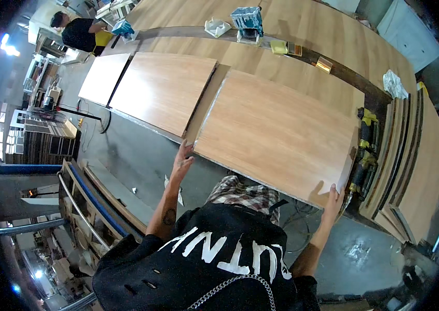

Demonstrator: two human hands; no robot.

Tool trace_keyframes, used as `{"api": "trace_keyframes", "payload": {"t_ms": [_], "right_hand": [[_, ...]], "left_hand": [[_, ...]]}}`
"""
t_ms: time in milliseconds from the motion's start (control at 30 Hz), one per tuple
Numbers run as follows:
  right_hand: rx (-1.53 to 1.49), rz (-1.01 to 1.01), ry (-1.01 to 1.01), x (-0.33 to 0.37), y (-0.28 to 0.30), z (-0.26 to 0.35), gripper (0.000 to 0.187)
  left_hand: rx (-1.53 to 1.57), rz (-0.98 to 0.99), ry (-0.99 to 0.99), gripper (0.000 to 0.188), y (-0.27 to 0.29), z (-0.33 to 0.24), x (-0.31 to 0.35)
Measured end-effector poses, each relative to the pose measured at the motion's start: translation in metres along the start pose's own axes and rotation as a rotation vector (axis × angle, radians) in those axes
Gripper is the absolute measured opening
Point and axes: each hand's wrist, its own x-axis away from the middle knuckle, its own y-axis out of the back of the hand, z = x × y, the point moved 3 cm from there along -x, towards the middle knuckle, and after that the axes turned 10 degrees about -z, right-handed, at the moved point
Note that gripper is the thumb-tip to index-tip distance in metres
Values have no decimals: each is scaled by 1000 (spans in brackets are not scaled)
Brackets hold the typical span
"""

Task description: The person staples edge strips to wooden furniture panels using a pneumatic nail gun, wipes the panels with a cloth, and stacks them onto a pile.

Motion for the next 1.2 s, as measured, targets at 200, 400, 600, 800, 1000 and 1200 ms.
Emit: {"api": "trace_keyframes", "payload": {"t_ms": [200,400,600,800,1000,1200], "right_hand": [[27,83,45,-5,-12,-13,76],[282,164,160,-1,25,-44,61],[265,74,237,44,30,-40,44],[117,-23,199,63,23,-38,39],[-37,-72,204,80,21,-39,33],[-112,-21,139,70,28,-57,35]], "left_hand": [[-135,-117,5,80,11,7,-9],[-415,-87,-171,48,10,-28,-1],[-438,-83,-205,44,9,-39,0],[-440,-141,-247,35,5,-44,3],[-178,-197,-408,17,10,1,0],[-172,-153,-213,30,5,-3,10]]}}
